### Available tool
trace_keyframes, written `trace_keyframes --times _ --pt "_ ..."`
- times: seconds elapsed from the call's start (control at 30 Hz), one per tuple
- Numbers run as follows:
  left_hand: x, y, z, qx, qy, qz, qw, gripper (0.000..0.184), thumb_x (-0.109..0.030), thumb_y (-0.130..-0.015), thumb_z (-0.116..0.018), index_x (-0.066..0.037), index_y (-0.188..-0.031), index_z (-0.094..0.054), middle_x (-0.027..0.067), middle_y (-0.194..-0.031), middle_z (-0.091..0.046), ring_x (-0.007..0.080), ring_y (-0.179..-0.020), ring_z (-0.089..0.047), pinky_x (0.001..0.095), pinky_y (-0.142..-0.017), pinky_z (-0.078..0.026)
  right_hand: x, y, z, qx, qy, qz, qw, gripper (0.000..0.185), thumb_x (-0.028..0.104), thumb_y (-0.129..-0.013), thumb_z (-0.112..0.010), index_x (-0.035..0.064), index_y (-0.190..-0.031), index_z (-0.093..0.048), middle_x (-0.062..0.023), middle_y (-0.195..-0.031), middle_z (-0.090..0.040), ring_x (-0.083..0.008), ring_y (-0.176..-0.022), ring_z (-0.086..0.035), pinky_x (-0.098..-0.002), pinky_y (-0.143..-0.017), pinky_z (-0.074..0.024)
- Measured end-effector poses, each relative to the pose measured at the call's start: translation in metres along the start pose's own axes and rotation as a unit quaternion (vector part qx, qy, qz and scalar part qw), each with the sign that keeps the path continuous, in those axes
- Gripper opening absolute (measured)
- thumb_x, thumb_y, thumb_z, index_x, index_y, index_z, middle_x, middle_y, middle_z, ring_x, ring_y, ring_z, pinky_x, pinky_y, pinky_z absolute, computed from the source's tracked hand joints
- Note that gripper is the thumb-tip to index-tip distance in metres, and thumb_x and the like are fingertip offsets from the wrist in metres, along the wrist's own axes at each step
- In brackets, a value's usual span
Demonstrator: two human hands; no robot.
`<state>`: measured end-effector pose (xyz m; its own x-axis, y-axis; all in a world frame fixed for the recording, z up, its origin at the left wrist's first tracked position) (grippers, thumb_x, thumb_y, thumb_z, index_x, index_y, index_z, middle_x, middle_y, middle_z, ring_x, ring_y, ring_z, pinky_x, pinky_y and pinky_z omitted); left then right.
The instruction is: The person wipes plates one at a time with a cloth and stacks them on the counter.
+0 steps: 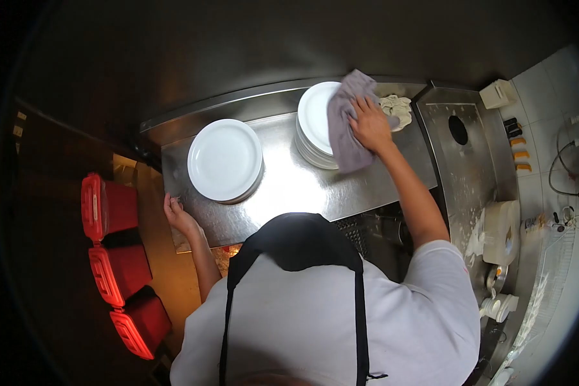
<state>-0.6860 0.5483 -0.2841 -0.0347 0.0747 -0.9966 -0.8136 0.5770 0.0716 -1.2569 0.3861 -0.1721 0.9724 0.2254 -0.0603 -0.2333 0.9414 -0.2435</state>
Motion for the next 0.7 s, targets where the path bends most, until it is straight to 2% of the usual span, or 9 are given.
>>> trace_keyframes --times 0.07,0.13,0.27,0.33,0.4,0.47,0.6,0.7 --pt "-0.024 0.007 -0.013 0.014 0.006 -0.058 0.998 0.035 -0.016 -0.105 -0.051 0.002 -0.134 -0.058 0.0157 -0.137 -0.059 0.0250 -0.127 -0.055 0.0371 -0.110 -0.042 0.014 -0.034 -0.021 -0.051 0.004 0.000 0.999 0.053 0.038 -0.099 -0.053 0.0044 -0.140 -0.056 -0.0169 -0.151 -0.049 -0.0356 -0.140 -0.046 -0.0462 -0.115 -0.0361" --pt "-0.053 0.015 -0.035 0.036 0.011 -0.123 0.992 0.032 -0.012 -0.105 -0.050 0.005 -0.131 -0.059 0.0161 -0.138 -0.059 0.0253 -0.128 -0.056 0.0373 -0.111 -0.042 0.044 -0.051 -0.034 -0.102 -0.006 0.042 0.994 0.053 0.034 -0.096 -0.059 0.0043 -0.140 -0.056 -0.0176 -0.150 -0.050 -0.0365 -0.137 -0.049 -0.0452 -0.112 -0.0401" --pt "-0.112 0.038 -0.090 0.083 0.034 -0.219 0.972 0.029 -0.006 -0.104 -0.047 0.007 -0.127 -0.058 0.0165 -0.140 -0.057 0.0261 -0.126 -0.057 0.0378 -0.110 -0.043 0.106 -0.014 0.005 -0.052 -0.215 0.067 0.973 0.052 0.025 -0.086 -0.070 0.0027 -0.132 -0.062 -0.0183 -0.143 -0.057 -0.0334 -0.129 -0.057 -0.0411 -0.106 -0.0469" --pt "-0.128 0.044 -0.102 0.097 0.040 -0.241 0.965 0.027 -0.005 -0.104 -0.046 0.006 -0.125 -0.059 0.0164 -0.139 -0.057 0.0261 -0.125 -0.058 0.0380 -0.109 -0.044 0.109 0.025 0.020 0.019 -0.238 0.062 0.969 0.053 0.025 -0.089 -0.069 0.0041 -0.137 -0.059 -0.0168 -0.142 -0.059 -0.0326 -0.132 -0.055 -0.0435 -0.110 -0.0442" --pt "-0.137 0.048 -0.107 0.101 0.040 -0.255 0.961 0.026 -0.004 -0.103 -0.047 0.006 -0.124 -0.059 0.0161 -0.139 -0.058 0.0258 -0.125 -0.058 0.0379 -0.109 -0.044 0.082 0.057 0.020 0.019 -0.198 0.059 0.978 0.050 0.024 -0.088 -0.069 0.0033 -0.133 -0.062 -0.0172 -0.140 -0.059 -0.0337 -0.131 -0.055 -0.0440 -0.109 -0.0445" --pt "-0.130 0.047 -0.105 0.113 0.041 -0.226 0.967 0.025 -0.004 -0.103 -0.047 0.005 -0.121 -0.061 0.0155 -0.138 -0.058 0.0252 -0.125 -0.057 0.0377 -0.109 -0.044 0.039 0.069 0.019 0.018 -0.159 0.029 0.987 0.048 0.024 -0.088 -0.068 0.0035 -0.131 -0.063 -0.0170 -0.141 -0.059 -0.0343 -0.133 -0.054 -0.0446 -0.109 -0.0439" --pt "-0.119 0.060 -0.104 0.155 0.015 -0.169 0.973 0.022 -0.004 -0.102 -0.049 0.004 -0.116 -0.064 0.0142 -0.135 -0.061 0.0237 -0.124 -0.058 0.0363 -0.106 -0.045 -0.024 0.022 0.001 -0.043 -0.041 -0.047 0.997 0.052 0.030 -0.091 -0.066 0.0065 -0.137 -0.058 -0.0163 -0.148 -0.053 -0.0336 -0.138 -0.048 -0.0431 -0.113 -0.0407" --pt "-0.122 0.082 -0.129 0.206 0.006 -0.208 0.956 0.022 -0.004 -0.102 -0.050 0.004 -0.115 -0.065 0.0136 -0.133 -0.062 0.0227 -0.121 -0.059 0.0350 -0.103 -0.046 -0.030 -0.040 -0.060 -0.037 0.013 -0.071 0.997 0.059 0.036 -0.092 -0.064 0.0099 -0.143 -0.053 -0.0157 -0.150 -0.050 -0.0335 -0.140 -0.047 -0.0424 -0.116 -0.0380"
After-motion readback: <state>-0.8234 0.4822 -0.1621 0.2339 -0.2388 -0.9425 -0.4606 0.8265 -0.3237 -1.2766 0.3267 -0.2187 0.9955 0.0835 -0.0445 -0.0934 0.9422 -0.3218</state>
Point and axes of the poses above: each hand's wrist, its own y-axis away from the middle knuckle, its own z-axis out of the back of the hand, x = y × z, the point moved 8 cm from there along -y, towards the middle knuckle
